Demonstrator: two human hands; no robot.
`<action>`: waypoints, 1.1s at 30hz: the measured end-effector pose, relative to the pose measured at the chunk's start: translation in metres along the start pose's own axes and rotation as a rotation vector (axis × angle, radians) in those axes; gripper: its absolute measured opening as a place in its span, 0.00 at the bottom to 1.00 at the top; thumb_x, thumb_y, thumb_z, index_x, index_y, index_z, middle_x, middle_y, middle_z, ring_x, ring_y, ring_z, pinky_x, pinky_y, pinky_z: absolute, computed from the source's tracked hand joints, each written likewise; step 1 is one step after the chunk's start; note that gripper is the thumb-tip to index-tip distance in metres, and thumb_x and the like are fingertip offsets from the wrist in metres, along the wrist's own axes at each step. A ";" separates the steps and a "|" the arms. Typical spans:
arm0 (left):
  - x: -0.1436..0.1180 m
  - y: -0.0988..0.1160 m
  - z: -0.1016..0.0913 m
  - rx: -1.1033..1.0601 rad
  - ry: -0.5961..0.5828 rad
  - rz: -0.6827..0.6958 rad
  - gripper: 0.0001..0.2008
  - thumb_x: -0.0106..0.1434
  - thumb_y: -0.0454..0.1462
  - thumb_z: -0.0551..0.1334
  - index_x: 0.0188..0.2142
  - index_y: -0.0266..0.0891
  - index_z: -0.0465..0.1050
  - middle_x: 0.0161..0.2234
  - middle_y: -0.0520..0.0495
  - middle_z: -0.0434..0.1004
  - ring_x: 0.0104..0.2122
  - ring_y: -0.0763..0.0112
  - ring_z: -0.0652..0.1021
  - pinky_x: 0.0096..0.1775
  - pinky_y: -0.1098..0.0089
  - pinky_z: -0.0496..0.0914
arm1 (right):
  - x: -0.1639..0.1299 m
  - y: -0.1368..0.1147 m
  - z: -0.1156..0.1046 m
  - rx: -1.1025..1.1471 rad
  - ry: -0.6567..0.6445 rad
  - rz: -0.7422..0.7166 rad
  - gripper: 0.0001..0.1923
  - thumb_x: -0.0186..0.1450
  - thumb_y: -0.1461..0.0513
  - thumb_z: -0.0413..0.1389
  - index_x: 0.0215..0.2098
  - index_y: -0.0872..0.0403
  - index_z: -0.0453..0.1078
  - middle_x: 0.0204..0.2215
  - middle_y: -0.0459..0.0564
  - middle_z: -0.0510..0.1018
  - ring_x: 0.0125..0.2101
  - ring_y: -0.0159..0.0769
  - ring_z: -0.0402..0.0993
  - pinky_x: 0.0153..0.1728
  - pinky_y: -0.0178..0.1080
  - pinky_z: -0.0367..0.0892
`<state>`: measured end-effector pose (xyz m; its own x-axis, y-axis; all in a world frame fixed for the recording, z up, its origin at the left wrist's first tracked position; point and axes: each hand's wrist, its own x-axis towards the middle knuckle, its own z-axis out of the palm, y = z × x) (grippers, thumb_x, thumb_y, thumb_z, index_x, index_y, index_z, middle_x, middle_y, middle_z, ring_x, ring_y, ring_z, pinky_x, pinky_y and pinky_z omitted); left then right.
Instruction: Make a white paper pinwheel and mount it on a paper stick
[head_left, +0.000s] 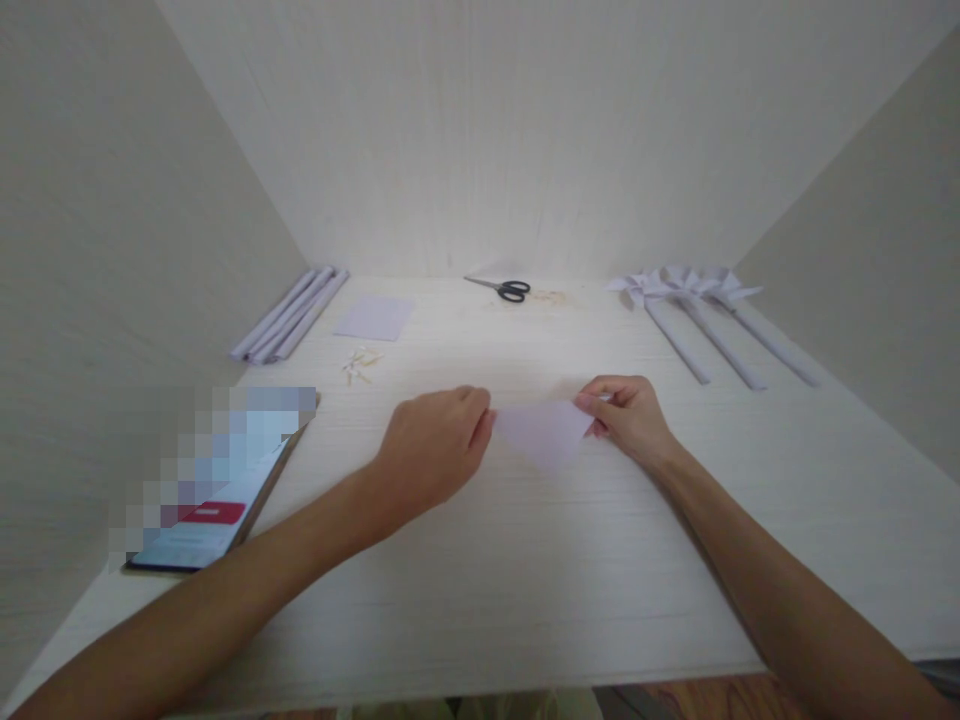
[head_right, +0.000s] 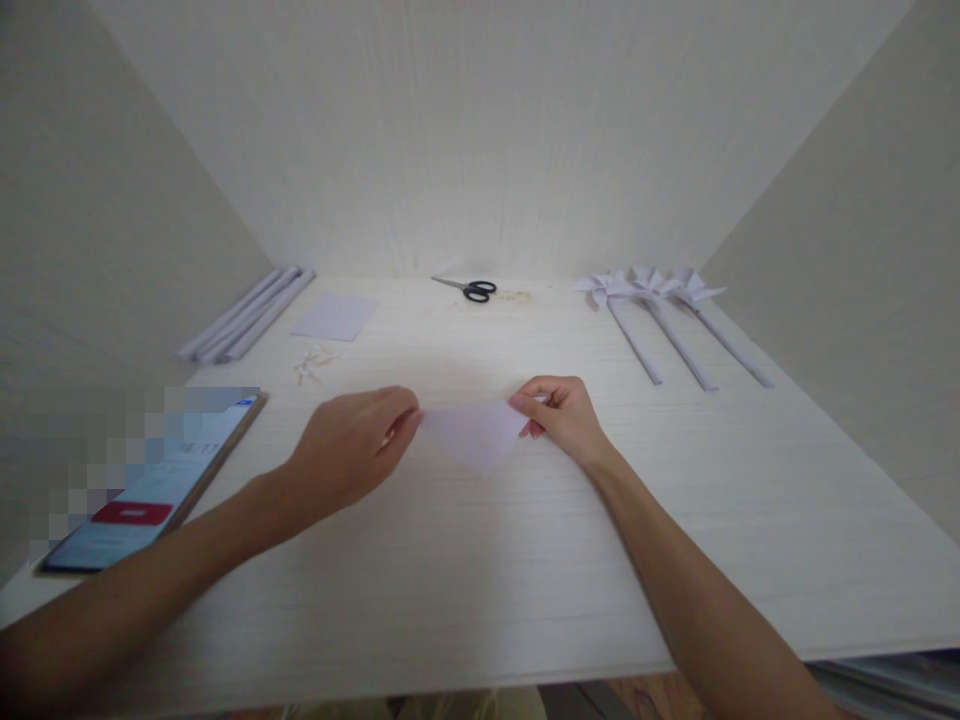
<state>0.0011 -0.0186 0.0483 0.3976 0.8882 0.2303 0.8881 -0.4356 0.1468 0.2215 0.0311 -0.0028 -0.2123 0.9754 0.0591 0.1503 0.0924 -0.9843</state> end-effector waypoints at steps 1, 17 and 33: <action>0.000 -0.001 0.000 0.092 0.051 0.021 0.11 0.60 0.36 0.47 0.28 0.36 0.65 0.26 0.47 0.69 0.27 0.69 0.68 0.24 0.71 0.56 | -0.002 -0.002 0.004 -0.044 0.027 -0.001 0.12 0.50 0.56 0.59 0.19 0.57 0.68 0.09 0.43 0.68 0.08 0.24 0.60 0.09 0.28 0.55; -0.004 0.004 0.018 0.048 0.117 0.330 0.20 0.63 0.41 0.44 0.21 0.35 0.64 0.15 0.51 0.65 0.15 0.76 0.63 0.18 0.74 0.47 | -0.039 -0.015 0.044 -0.196 -0.294 -0.325 0.10 0.62 0.62 0.46 0.41 0.54 0.63 0.14 0.41 0.67 0.14 0.24 0.63 0.15 0.27 0.59; 0.012 -0.044 0.005 -0.108 0.223 -0.054 0.21 0.59 0.44 0.49 0.13 0.38 0.54 0.12 0.54 0.52 0.14 0.78 0.53 0.22 0.71 0.45 | -0.023 -0.013 0.012 0.058 0.144 -0.251 0.10 0.56 0.60 0.55 0.36 0.52 0.66 0.09 0.37 0.61 0.08 0.23 0.51 0.09 0.29 0.43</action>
<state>-0.0316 0.0122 0.0396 0.2791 0.8613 0.4246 0.8720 -0.4125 0.2636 0.2127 0.0052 0.0068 -0.0963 0.9423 0.3205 0.0545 0.3265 -0.9436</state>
